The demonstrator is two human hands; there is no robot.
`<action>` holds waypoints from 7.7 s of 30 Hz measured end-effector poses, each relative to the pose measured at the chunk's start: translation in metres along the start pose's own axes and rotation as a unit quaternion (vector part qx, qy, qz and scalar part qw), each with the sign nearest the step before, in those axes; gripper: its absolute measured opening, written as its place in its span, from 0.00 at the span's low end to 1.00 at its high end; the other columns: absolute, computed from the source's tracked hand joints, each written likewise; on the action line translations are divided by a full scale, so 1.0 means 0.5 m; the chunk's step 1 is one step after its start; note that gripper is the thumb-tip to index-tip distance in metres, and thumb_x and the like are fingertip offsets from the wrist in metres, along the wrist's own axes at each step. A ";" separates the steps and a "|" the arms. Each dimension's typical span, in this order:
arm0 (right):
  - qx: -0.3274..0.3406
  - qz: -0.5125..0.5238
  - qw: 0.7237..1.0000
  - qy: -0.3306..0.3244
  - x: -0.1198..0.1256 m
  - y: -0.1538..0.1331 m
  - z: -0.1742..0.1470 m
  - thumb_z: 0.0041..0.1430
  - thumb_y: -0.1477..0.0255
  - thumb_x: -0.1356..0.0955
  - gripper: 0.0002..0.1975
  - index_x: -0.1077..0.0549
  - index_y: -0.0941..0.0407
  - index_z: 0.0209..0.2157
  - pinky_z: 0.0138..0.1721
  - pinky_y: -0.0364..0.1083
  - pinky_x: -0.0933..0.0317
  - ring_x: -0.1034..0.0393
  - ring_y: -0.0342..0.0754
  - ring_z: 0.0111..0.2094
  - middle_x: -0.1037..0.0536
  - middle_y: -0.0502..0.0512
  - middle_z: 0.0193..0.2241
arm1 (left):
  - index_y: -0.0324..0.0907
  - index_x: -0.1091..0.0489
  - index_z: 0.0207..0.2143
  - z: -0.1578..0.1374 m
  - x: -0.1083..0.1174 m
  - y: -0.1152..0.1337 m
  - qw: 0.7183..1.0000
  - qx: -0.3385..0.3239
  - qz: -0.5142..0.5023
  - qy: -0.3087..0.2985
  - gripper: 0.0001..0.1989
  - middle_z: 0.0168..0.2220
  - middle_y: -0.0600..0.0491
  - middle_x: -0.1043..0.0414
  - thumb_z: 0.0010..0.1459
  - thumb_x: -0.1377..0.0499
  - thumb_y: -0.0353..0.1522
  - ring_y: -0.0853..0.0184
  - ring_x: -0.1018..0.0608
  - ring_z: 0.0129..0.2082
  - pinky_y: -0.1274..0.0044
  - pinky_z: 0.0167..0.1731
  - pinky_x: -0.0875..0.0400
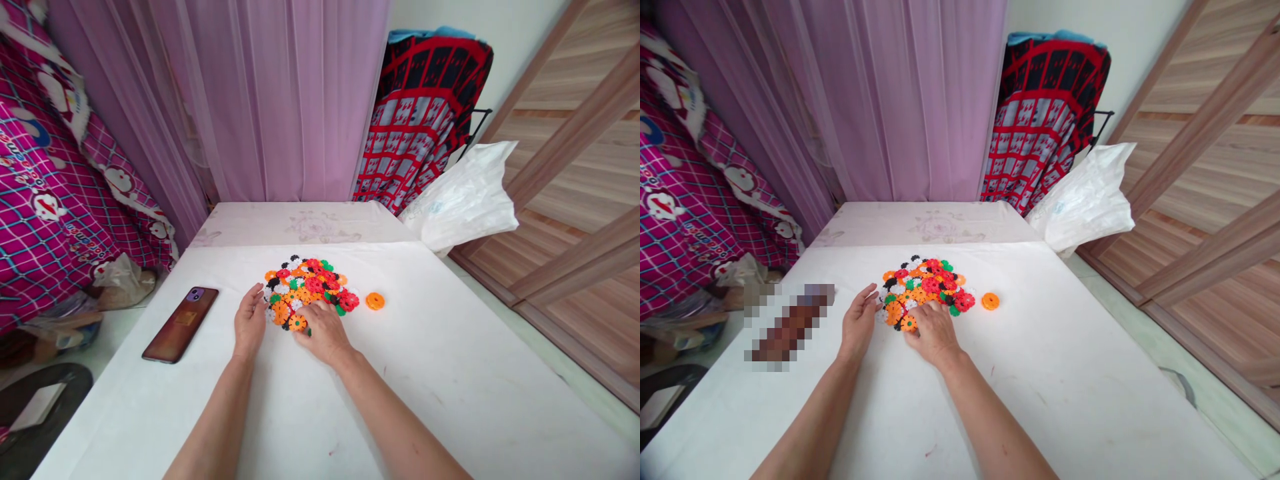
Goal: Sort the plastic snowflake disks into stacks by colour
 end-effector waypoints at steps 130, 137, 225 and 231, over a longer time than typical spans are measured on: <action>-0.239 -0.106 0.953 0.151 0.087 0.449 -0.060 0.51 0.64 0.34 0.27 0.32 0.57 0.54 0.43 0.52 0.38 0.29 0.56 0.40 0.22 0.60 0.41 | 0.47 0.26 0.48 -0.050 0.063 0.016 0.853 -0.225 0.453 -0.128 0.20 0.54 0.47 0.27 0.59 0.46 0.44 0.55 0.27 0.55 0.58 0.56 0.36; -0.205 -0.035 0.940 0.271 0.078 0.424 -0.103 0.52 0.62 0.36 0.25 0.31 0.57 0.51 0.49 0.55 0.37 0.32 0.57 0.47 0.25 0.63 0.46 | 0.44 0.30 0.53 -0.059 0.028 0.029 0.841 -0.161 0.509 -0.090 0.24 0.60 0.44 0.33 0.57 0.42 0.44 0.52 0.34 0.61 0.55 0.61 0.45; -0.028 0.035 0.990 0.135 0.026 0.161 -0.052 0.56 0.74 0.33 0.17 0.25 0.55 0.48 0.50 0.53 0.35 0.33 0.54 0.45 0.25 0.59 0.45 | 0.43 0.34 0.57 -0.123 -0.046 0.028 0.840 -0.220 0.484 -0.107 0.23 0.62 0.42 0.37 0.61 0.46 0.38 0.51 0.36 0.63 0.53 0.60 0.43; 0.044 0.087 0.988 0.122 0.015 0.093 -0.063 0.58 0.75 0.35 0.15 0.25 0.54 0.47 0.51 0.52 0.35 0.34 0.52 0.47 0.25 0.59 0.45 | 0.46 0.34 0.58 -0.117 -0.006 0.021 0.816 -0.237 0.506 -0.152 0.23 0.62 0.44 0.36 0.62 0.46 0.40 0.52 0.34 0.61 0.53 0.59 0.42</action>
Point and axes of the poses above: each hand's wrist, its own z-axis towards the middle knuckle, its own x-axis out of the back of the hand, y = z × x, the point moved 3 cm from there along z, towards the middle knuckle
